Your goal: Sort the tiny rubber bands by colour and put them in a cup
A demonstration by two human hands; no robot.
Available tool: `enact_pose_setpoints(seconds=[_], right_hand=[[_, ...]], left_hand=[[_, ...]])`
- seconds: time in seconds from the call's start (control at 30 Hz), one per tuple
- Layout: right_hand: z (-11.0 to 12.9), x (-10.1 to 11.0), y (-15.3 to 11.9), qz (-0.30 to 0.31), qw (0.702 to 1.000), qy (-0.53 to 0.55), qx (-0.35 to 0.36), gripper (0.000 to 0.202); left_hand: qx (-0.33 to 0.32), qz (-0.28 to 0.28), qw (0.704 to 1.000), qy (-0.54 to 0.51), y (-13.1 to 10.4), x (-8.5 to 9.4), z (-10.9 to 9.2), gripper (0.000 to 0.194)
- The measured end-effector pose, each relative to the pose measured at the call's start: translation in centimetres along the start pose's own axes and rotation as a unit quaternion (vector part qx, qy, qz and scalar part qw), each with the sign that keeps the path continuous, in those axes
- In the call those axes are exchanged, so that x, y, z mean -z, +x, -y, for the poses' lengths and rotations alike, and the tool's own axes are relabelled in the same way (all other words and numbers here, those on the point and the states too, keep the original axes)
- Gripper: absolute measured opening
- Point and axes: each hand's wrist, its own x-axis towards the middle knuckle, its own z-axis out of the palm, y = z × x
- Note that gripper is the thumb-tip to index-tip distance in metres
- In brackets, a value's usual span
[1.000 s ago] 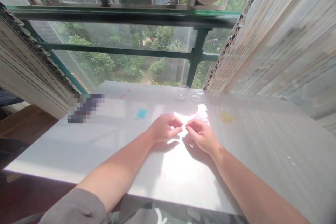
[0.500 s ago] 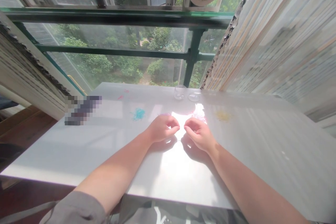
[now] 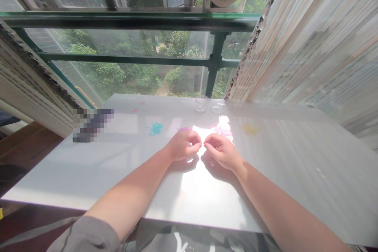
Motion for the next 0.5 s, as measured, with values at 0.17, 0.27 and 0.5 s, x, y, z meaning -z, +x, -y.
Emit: enact_pose_setpoints(seconds=[0.17, 0.27, 0.5], right_hand=[[-0.57, 0.33, 0.11, -0.017, 1.000, -0.014, 0.008, 0.007], [-0.77, 0.53, 0.16, -0.024, 0.999, -0.018, 0.014, 0.007], [-0.50, 0.80, 0.19, -0.042, 0.998, 0.045, 0.000, 0.003]], left_hand=[[0.007, -0.004, 1.000, 0.008, 0.01, 0.08, 0.04, 0.008], [0.007, -0.006, 1.000, 0.009, 0.04, 0.14, 0.13, 0.008], [0.008, -0.012, 1.000, -0.006, 0.01, 0.07, 0.21, 0.008]])
